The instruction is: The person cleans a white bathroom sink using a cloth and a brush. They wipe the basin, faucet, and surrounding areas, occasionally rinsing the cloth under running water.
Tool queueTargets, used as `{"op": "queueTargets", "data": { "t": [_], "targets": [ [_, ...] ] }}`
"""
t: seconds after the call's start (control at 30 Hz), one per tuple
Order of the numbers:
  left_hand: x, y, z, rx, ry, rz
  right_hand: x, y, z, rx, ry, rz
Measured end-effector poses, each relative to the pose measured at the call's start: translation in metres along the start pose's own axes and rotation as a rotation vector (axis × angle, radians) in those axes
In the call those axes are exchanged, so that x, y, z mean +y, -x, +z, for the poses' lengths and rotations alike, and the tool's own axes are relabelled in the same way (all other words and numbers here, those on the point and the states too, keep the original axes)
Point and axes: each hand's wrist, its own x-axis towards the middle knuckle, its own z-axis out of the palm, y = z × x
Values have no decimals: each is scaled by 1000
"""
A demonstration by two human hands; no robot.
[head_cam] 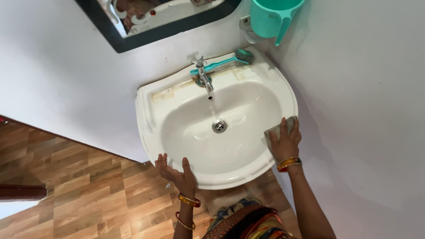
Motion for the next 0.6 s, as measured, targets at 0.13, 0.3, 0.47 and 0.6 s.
{"op": "queueTargets", "data": {
  "t": [0.13, 0.3, 0.47, 0.6],
  "targets": [
    [3, -9, 13, -55, -125, 13, -5, -46, -17, -69, 114, 55],
    [9, -12, 15, -107, -178, -34, -4, -116, -28, -85, 166, -22],
    [19, -12, 17, -101, -239, -65, -6, -174, -26, -69, 221, -146],
    [23, -15, 20, -77, -294, -85, -23, -225, -29, -110, 84, -207]
  ]
}}
